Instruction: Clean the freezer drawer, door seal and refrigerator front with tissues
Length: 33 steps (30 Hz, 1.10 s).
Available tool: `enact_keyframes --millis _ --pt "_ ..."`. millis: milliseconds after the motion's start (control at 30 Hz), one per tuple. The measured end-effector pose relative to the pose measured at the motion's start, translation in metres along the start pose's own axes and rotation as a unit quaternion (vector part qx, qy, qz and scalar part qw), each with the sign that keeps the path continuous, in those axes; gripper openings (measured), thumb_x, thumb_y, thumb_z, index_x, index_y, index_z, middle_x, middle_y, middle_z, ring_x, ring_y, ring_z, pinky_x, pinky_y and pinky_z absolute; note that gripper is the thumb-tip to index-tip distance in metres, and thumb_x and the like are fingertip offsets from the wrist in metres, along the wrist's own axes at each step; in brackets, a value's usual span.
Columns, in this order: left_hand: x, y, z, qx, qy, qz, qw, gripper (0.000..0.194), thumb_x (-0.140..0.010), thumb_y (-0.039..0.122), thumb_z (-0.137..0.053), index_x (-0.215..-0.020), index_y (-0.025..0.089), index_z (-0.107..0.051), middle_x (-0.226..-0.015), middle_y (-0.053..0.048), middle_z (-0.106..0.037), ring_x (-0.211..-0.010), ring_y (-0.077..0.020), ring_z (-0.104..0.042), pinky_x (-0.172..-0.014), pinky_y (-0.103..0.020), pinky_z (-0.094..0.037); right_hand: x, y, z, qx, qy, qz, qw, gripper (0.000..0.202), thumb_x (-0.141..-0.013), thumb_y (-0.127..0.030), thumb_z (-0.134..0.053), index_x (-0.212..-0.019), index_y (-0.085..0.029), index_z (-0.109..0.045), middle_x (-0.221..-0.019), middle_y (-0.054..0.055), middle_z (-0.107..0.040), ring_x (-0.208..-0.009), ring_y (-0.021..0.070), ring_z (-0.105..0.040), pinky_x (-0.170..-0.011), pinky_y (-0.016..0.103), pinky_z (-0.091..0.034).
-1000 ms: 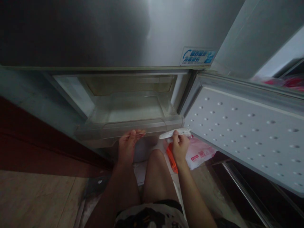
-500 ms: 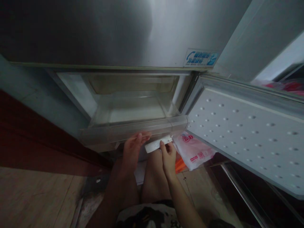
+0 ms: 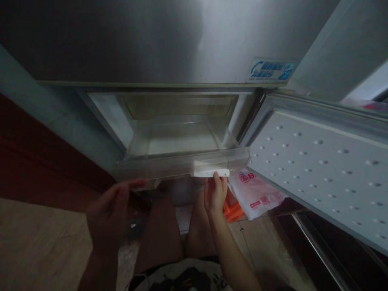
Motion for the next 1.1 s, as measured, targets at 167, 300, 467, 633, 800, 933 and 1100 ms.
enact_keyframes --millis 167,300,467,633,800,933,1100 --pt "-0.016 0.004 0.006 -0.083 0.002 -0.159 0.984 0.031 -0.091 0.028 -0.049 -0.116 0.036 -0.064 -0.120 0.004 -0.065 -0.114 -0.0276 -0.058 -0.104 -0.043 -0.040 -0.001 -0.001 -0.006 -0.061 -0.027 0.007 0.998 0.027 -0.065 -0.033 -0.078 -0.072 -0.021 -0.054 -0.070 -0.005 -0.063 -0.067 0.0103 -0.063 -0.075 0.032 -0.057" --pt "-0.028 -0.005 -0.002 -0.149 -0.024 -0.265 0.953 0.039 -0.088 0.022 -0.053 -0.126 0.029 -0.057 -0.130 -0.001 -0.060 -0.124 -0.0290 -0.051 -0.111 -0.048 -0.033 -0.007 0.000 -0.006 -0.068 -0.055 -0.004 0.996 0.028 -0.062 -0.033 -0.081 -0.069 -0.019 -0.058 -0.065 -0.005 -0.064 -0.063 0.0103 -0.063 -0.073 0.033 -0.057" --pt "-0.037 -0.016 -0.014 -0.175 -0.074 -0.296 0.936 0.039 -0.088 0.027 -0.056 -0.127 0.025 -0.056 -0.128 -0.008 -0.062 -0.125 -0.0276 -0.052 -0.114 -0.051 -0.026 -0.022 0.003 -0.004 -0.028 -0.088 -0.003 0.996 0.028 -0.059 -0.035 -0.082 -0.069 -0.019 -0.061 -0.065 -0.004 -0.065 -0.061 0.0110 -0.062 -0.070 0.034 -0.057" --pt "-0.038 -0.021 -0.016 -0.198 -0.094 -0.306 0.926 0.048 -0.086 0.034 -0.059 -0.133 0.029 -0.052 -0.127 -0.008 -0.063 -0.121 -0.0280 -0.055 -0.114 -0.047 -0.022 -0.028 0.004 0.002 0.014 -0.080 0.019 0.997 0.026 -0.061 -0.034 -0.081 -0.069 -0.019 -0.062 -0.065 -0.002 -0.066 -0.061 0.0116 -0.062 -0.068 0.032 -0.056" --pt "-0.037 -0.023 -0.018 -0.219 -0.087 -0.301 0.924 0.056 -0.082 0.043 -0.064 -0.134 0.027 -0.051 -0.126 -0.010 -0.063 -0.119 -0.0301 -0.055 -0.112 -0.046 -0.022 -0.026 0.007 0.002 -0.026 -0.037 0.047 0.998 0.026 -0.061 -0.032 -0.081 -0.073 -0.019 -0.062 -0.070 -0.002 -0.067 -0.064 0.0108 -0.063 -0.067 0.028 -0.056" --pt "-0.037 -0.024 -0.023 -0.230 -0.079 -0.283 0.928 0.058 -0.076 0.050 -0.067 -0.129 0.026 -0.057 -0.122 -0.012 -0.064 -0.115 -0.0340 -0.056 -0.112 -0.050 -0.020 -0.028 0.009 -0.006 -0.040 -0.039 0.049 0.997 0.028 -0.058 -0.033 -0.082 -0.069 -0.021 -0.059 -0.067 -0.006 -0.065 -0.062 0.0081 -0.062 -0.065 0.023 -0.054" --pt "-0.036 -0.023 -0.026 -0.248 -0.071 -0.291 0.921 0.055 -0.078 0.051 -0.065 -0.128 0.029 -0.057 -0.120 -0.011 -0.065 -0.113 -0.0330 -0.057 -0.112 -0.050 -0.019 -0.024 0.017 -0.022 0.007 -0.088 0.009 0.996 0.024 -0.055 -0.036 -0.080 -0.062 -0.021 -0.063 -0.063 -0.003 -0.067 -0.064 0.0135 -0.063 -0.069 0.030 -0.055"
Point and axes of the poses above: each hand's wrist, its own x-axis away from the middle knuckle, its own z-axis out of the back of the hand, y = z × x, the point moved 2 cm from there along -x, towards the middle knuckle
